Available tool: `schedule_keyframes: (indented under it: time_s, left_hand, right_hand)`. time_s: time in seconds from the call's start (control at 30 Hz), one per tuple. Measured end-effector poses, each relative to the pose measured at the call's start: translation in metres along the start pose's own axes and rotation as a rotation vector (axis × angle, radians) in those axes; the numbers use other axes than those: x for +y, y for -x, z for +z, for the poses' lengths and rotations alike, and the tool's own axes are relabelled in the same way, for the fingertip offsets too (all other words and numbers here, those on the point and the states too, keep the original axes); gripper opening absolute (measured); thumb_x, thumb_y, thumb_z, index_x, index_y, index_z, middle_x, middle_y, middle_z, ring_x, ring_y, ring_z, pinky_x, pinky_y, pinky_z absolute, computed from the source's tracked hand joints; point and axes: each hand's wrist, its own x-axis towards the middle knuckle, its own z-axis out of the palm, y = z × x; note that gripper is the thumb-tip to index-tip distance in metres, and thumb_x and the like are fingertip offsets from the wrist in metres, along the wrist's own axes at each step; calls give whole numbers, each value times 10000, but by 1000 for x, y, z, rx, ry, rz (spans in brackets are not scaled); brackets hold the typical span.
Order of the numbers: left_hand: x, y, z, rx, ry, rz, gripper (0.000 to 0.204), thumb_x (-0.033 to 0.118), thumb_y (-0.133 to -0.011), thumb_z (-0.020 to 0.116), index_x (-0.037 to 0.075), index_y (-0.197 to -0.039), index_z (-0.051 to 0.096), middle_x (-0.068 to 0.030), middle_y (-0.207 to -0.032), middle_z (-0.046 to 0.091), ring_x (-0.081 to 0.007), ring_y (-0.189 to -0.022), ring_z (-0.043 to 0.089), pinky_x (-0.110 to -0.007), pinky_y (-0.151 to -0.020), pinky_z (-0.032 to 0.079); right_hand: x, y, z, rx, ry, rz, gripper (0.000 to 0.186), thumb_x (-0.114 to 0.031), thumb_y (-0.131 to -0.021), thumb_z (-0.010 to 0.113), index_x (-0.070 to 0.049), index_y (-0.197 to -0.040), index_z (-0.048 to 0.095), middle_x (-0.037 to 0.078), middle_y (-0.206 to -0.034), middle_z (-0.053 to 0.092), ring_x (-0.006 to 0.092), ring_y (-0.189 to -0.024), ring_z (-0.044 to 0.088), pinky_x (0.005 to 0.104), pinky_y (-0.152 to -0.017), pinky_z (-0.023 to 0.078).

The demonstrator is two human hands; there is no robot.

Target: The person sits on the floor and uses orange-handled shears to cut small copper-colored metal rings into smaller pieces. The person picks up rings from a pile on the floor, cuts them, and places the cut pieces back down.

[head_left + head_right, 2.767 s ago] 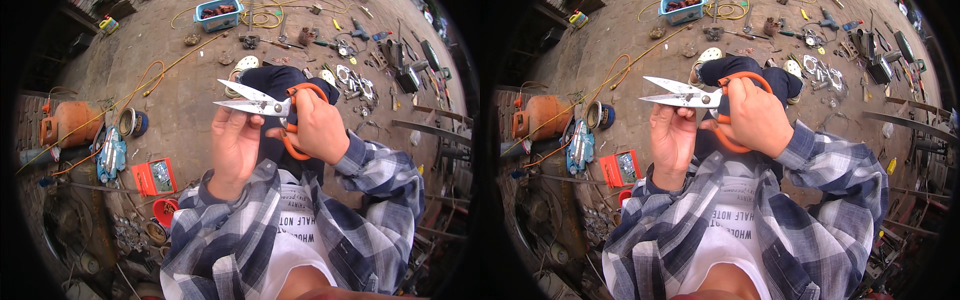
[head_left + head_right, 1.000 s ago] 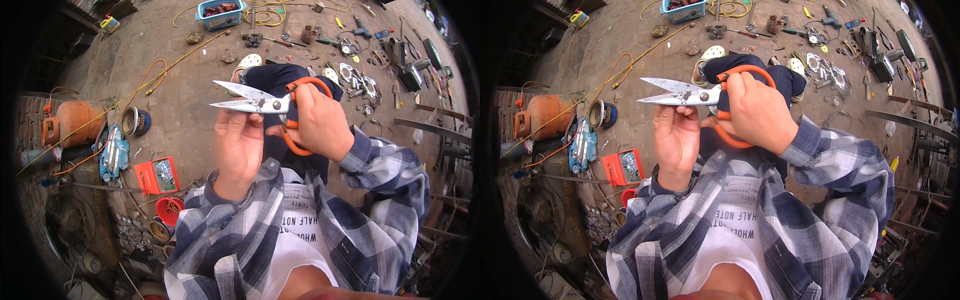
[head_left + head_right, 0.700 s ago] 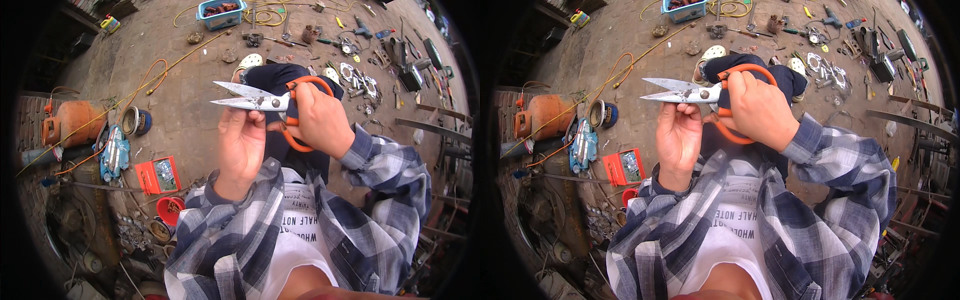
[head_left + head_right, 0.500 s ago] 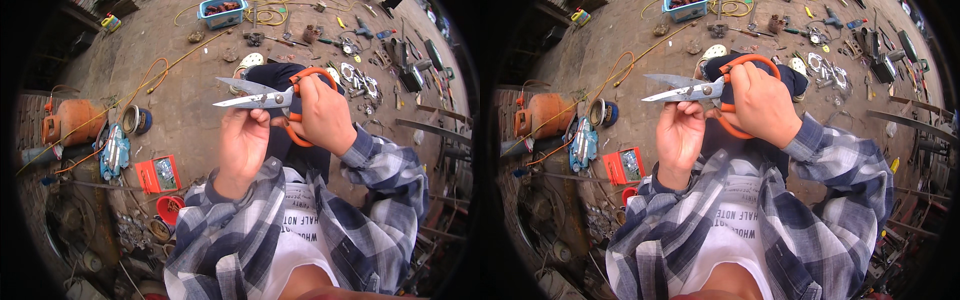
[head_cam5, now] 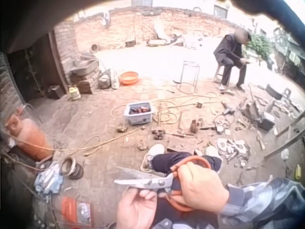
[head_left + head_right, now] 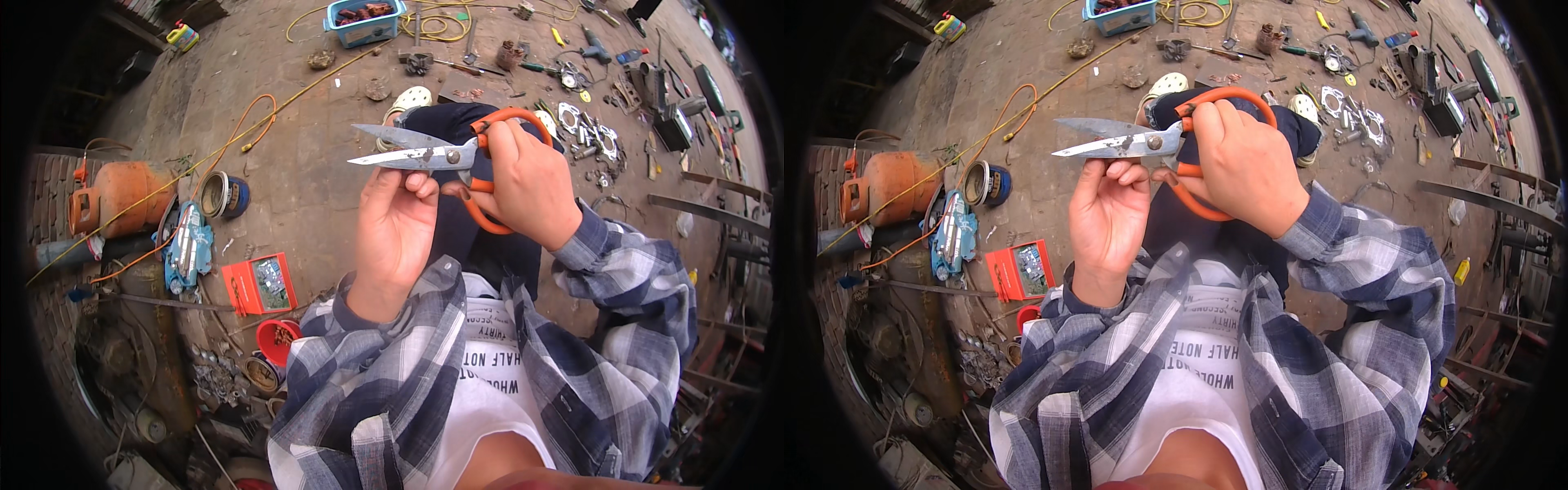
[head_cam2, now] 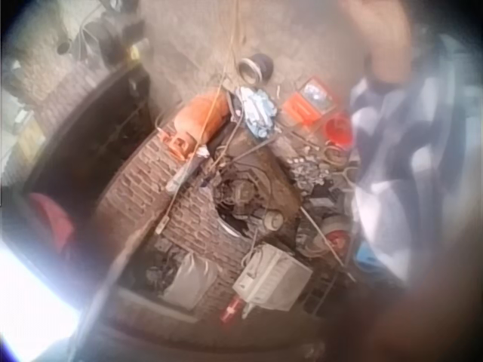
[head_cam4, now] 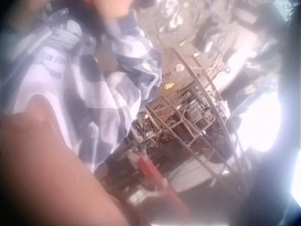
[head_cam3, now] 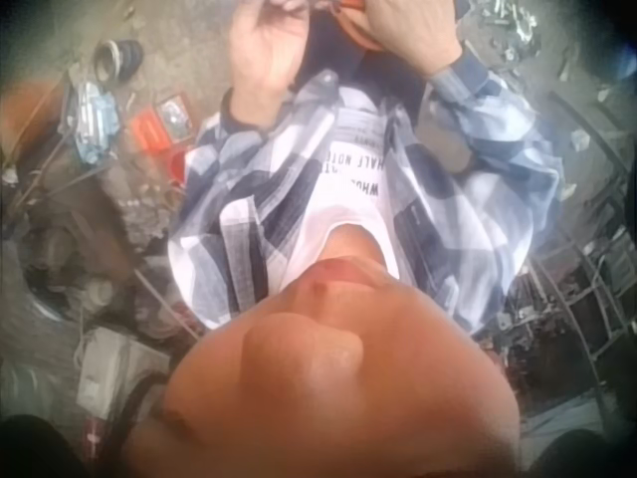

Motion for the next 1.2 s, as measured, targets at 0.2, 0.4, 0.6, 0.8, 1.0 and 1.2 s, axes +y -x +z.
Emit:
schedule_keyframes:
  time_s: [0.2,0.4,0.6,0.8,1.0,1.2]
  left_hand:
    - [0,0,-1,15,-5,-1,116,75,-897,506,-5,-975,535,-62,-895,543,-136,-762,466,-266,-692,417]
    - [0,-1,-1,20,-23,6,127,84,-901,508,-6,-988,533,-60,-897,542,-135,-762,469,-265,-695,423]
    - [2,-4,-5,35,-36,14,132,108,-915,500,1,-987,525,-52,-891,523,-126,-755,457,-251,-688,420]
    - [4,-3,-3,43,-169,25,127,130,-918,503,14,-967,513,-40,-849,471,-116,-731,434,-249,-671,406]
    - [7,7,6,-38,-462,126,158,160,-893,551,4,-916,542,-39,-834,496,-100,-681,427,-234,-626,373]
    - [2,13,14,-48,-683,233,169,151,-877,573,-10,-926,582,-40,-779,558,-93,-662,475,-227,-583,396]
  right_hand:
    - [-1,2,2,-34,-50,26,561,-433,-657,722,-4,-956,521,81,-798,582,205,-717,600,292,-554,482]
    - [0,3,5,-30,-46,24,571,-440,-659,721,1,-963,525,85,-793,587,203,-705,607,294,-545,486]
    - [-1,2,7,-43,-65,36,574,-437,-664,723,9,-971,534,87,-775,600,218,-678,611,311,-551,495]
    - [-4,-11,6,-309,-715,397,448,-425,-762,679,4,-799,556,85,-645,567,174,-542,531,281,-526,440]
    - [-15,-17,1,-262,-1323,590,348,-358,-864,582,-34,-743,545,-19,-605,488,62,-561,446,226,-504,370]
    - [-27,-20,-10,-189,-1528,477,175,-153,-849,605,11,-799,568,34,-679,577,86,-630,542,225,-584,449]
